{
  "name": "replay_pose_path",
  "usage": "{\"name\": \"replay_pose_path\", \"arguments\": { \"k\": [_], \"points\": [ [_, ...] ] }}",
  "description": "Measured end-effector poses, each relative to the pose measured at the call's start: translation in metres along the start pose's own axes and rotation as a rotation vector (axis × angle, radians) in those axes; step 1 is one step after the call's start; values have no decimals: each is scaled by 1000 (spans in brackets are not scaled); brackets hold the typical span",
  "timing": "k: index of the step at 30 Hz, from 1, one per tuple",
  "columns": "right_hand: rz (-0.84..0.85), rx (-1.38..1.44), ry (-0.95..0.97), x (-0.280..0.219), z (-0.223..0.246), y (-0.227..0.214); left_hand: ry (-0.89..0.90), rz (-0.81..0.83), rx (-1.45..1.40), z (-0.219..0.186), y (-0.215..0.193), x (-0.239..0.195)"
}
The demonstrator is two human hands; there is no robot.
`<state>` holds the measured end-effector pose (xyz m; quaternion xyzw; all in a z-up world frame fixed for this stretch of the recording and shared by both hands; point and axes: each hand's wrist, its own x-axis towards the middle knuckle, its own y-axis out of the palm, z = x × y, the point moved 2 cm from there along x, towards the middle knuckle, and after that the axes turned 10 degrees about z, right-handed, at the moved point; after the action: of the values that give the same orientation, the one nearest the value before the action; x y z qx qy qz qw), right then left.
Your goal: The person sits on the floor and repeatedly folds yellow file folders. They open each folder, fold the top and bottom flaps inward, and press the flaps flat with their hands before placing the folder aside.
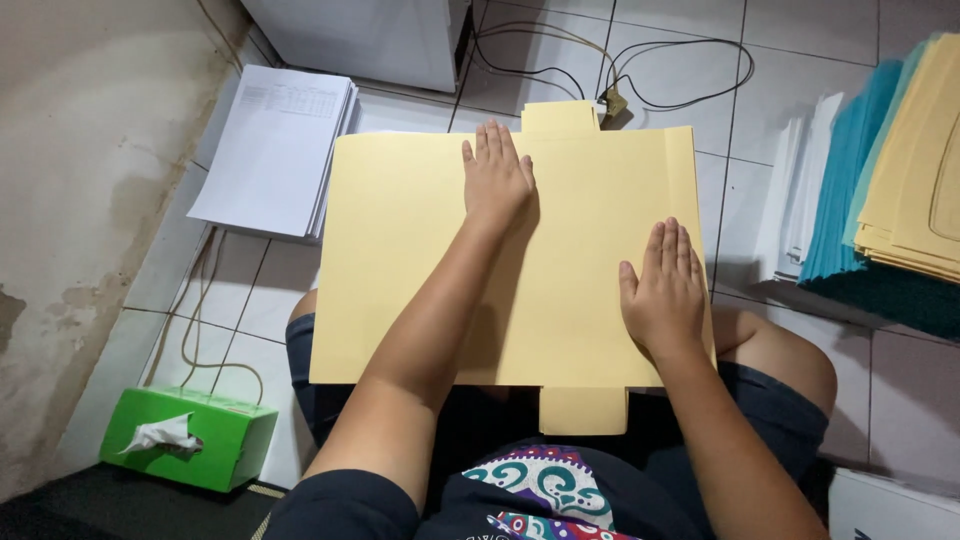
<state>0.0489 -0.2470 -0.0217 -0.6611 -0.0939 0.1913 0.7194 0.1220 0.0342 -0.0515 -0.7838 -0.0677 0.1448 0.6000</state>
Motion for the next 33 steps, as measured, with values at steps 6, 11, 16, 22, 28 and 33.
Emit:
{"name": "replay_pose_path", "arguments": {
  "k": [6,11,16,22,28,33],
  "points": [
    [6,19,0,4,-2,3,109,102,9,-23,-15,-94],
    [13,9,-24,2,-4,6,198,194,-7,-30,-19,-148],
    [118,-96,-113,-34,29,-7,220,176,-14,-29,-20,-148],
    [314,-207,-610,-88,56,6,234,160,-25,-27,-18,-151],
    [400,-98,-396,-62,-17,-6,266,164,24,-25,-15,-148],
    [265,148,-74,-7,-46,-28,276,183,11,-25,-21,-151]
  ]
}}
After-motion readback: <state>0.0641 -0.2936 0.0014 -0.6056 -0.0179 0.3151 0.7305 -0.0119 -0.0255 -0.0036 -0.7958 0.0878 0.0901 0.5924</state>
